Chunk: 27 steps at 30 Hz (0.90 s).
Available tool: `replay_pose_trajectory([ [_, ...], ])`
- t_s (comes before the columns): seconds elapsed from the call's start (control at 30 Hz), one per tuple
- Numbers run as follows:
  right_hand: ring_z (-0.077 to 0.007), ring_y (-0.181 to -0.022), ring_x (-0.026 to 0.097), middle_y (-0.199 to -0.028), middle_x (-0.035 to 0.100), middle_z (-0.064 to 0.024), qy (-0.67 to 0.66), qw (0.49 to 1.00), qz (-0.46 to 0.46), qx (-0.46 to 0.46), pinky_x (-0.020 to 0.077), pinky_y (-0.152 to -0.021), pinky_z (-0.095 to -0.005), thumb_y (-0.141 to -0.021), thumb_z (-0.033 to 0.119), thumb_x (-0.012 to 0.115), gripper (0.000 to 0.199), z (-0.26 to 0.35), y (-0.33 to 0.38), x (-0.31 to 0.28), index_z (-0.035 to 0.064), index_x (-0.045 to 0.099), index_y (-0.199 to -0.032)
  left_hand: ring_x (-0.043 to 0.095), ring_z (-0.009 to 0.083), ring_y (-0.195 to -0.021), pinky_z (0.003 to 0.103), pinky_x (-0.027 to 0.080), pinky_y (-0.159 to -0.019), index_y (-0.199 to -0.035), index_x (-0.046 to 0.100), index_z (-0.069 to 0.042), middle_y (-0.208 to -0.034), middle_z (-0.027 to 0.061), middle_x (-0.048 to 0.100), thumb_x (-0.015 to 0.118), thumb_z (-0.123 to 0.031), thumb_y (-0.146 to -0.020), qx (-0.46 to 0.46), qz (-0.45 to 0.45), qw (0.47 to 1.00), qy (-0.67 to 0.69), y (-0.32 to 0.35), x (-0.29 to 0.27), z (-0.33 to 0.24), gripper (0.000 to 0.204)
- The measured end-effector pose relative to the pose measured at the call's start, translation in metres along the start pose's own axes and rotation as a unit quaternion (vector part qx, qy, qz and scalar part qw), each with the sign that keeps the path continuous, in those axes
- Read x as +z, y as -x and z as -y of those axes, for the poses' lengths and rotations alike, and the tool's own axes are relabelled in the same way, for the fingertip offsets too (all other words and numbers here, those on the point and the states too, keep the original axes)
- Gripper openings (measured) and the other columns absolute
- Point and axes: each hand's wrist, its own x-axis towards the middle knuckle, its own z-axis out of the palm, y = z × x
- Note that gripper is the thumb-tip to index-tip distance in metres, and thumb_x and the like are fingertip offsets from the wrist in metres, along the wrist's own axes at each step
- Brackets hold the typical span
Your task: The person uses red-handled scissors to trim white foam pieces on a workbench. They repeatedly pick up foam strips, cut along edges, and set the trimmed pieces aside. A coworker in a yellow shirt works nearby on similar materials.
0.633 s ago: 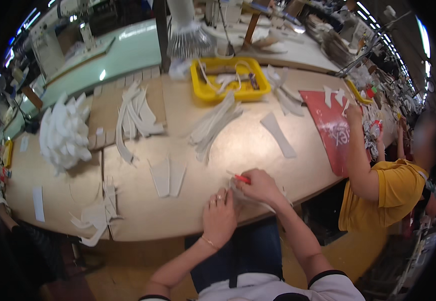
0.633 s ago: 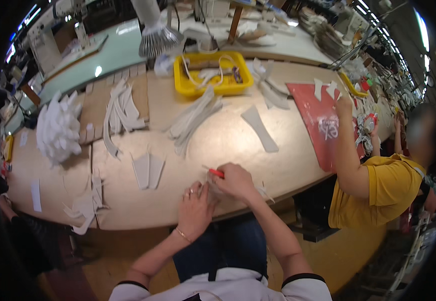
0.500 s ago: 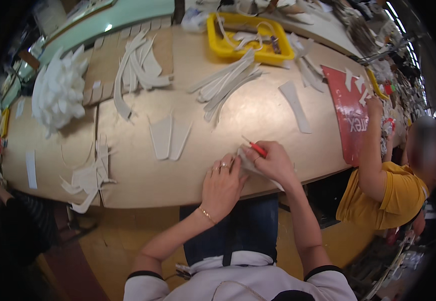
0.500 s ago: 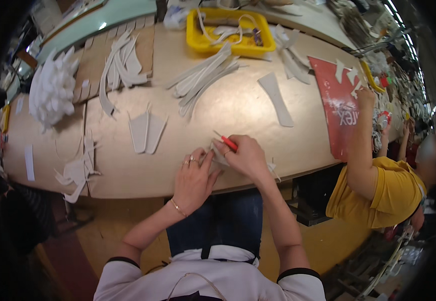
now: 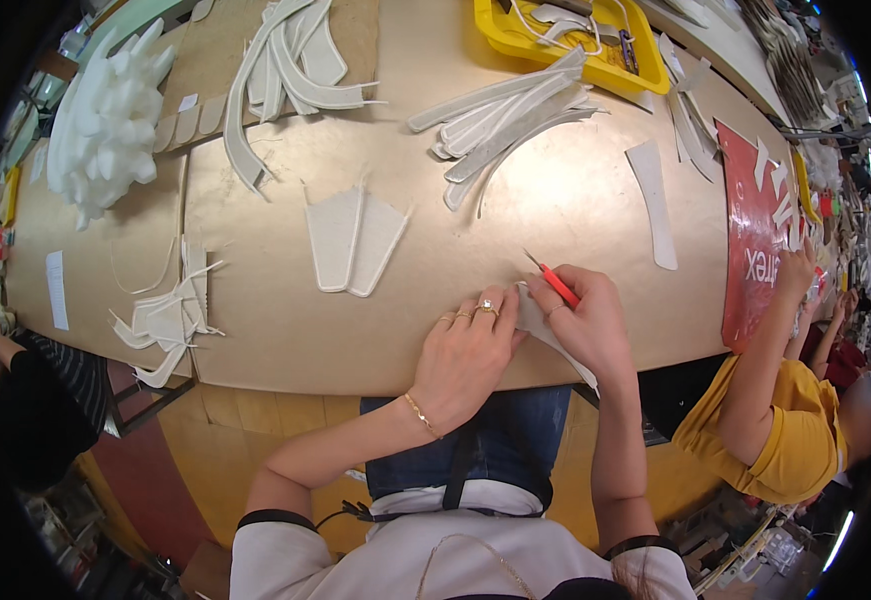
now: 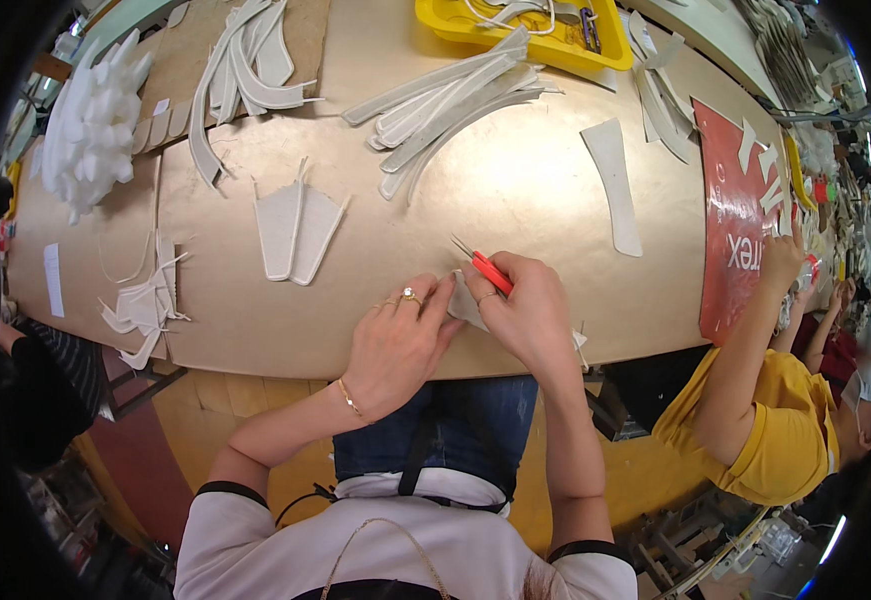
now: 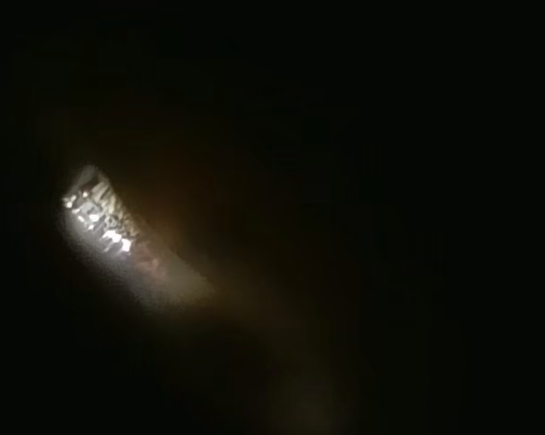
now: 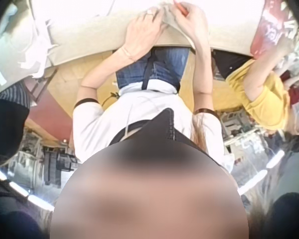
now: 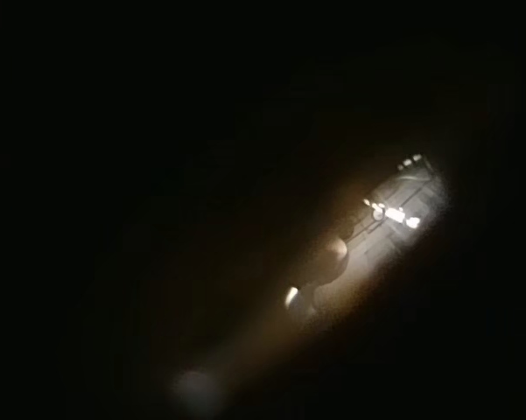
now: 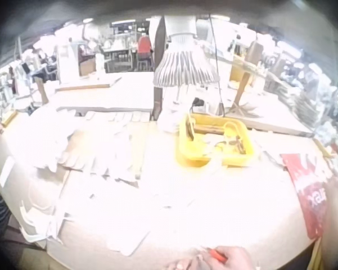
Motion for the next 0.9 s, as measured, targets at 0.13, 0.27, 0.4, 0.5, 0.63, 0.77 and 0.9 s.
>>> replay_pose_trajectory([
  [0.13,-0.0076,-0.056,0.039,-0.057,0.044,0.0005,0.02,0.999,0.03,-0.007,0.0346,-0.051,-0.0279,-0.092,0.018,0.067,0.028,-0.002,0.007,-0.009,-0.0044,0.062,-0.076,0.063,0.0226,-0.089,0.032,0.052,-0.07,-0.125,0.059,-0.001,-0.108,0.0091,0.057,0.07,-0.025,-0.087,0.013,0.016,0.998,-0.052,0.0,-0.002,-0.002,0.046],
  [0.27,-0.009,-0.055,0.04,-0.056,0.045,-0.0017,0.0,1.0,0.029,-0.007,0.0343,-0.051,-0.0293,-0.091,0.017,0.067,0.025,-0.002,0.014,-0.009,-0.0044,0.063,-0.077,0.064,0.0217,-0.083,0.032,0.052,-0.066,-0.124,0.06,-0.001,-0.106,0.0081,0.057,0.07,-0.025,-0.087,0.022,0.02,0.995,-0.09,-0.001,-0.003,-0.004,0.045],
  [0.4,-0.0117,-0.053,0.041,-0.055,0.047,-0.0052,0.016,1.0,0.013,-0.008,0.0355,-0.051,-0.0315,-0.088,0.018,0.068,0.023,-0.002,0.015,-0.006,-0.0036,0.065,-0.079,0.064,0.0216,-0.076,0.032,0.052,-0.064,-0.122,0.06,-0.003,-0.103,0.0082,0.058,0.069,-0.024,-0.088,0.002,0.02,0.999,-0.034,-0.009,-0.009,-0.003,0.041],
  [0.5,-0.0241,-0.053,0.052,-0.057,0.054,-0.0127,0.043,0.999,0.002,-0.007,0.0414,-0.054,-0.0372,-0.085,0.022,0.067,0.024,-0.001,0.013,-0.006,-0.0012,0.068,-0.08,0.066,0.0243,-0.086,0.035,0.054,-0.067,-0.117,0.064,-0.004,-0.107,0.0089,0.06,0.062,-0.021,-0.092,-0.056,0.089,0.987,0.12,-0.016,-0.021,0.008,0.03],
  [0.63,-0.0314,-0.053,0.057,-0.057,0.057,-0.0157,0.046,0.999,-0.002,0.012,0.0441,-0.056,-0.0403,-0.083,0.026,0.066,0.026,0.002,0.013,-0.006,0.0007,0.068,-0.078,0.066,0.0273,-0.087,0.037,0.055,-0.068,-0.12,0.062,-0.007,-0.107,0.011,0.059,0.06,-0.013,-0.092,-0.063,0.126,0.968,0.207,-0.032,-0.028,0.03,0.029],
  [0.77,-0.0326,-0.053,0.057,-0.056,0.056,-0.0155,0.055,0.998,-0.007,0.022,0.0436,-0.056,-0.0407,-0.083,0.027,0.065,0.026,0.003,0.013,-0.006,0.0014,0.067,-0.075,0.066,0.0263,-0.078,0.037,0.054,-0.065,-0.122,0.064,-0.012,-0.11,0.0101,0.058,0.063,-0.006,-0.087,0.016,0.101,0.993,0.061,-0.027,-0.026,0.026,0.036],
  [0.9,-0.0336,-0.054,0.057,-0.055,0.056,-0.0154,0.053,0.998,-0.017,0.012,0.0434,-0.056,-0.0416,-0.083,0.026,0.064,0.027,0.003,0.014,-0.006,0.0015,0.065,-0.073,0.065,0.0257,-0.077,0.036,0.053,-0.062,-0.124,0.065,-0.015,-0.114,0.0099,0.057,0.065,-0.004,-0.084,0.049,0.064,0.997,-0.019,-0.021,-0.018,0.022,0.042],
])
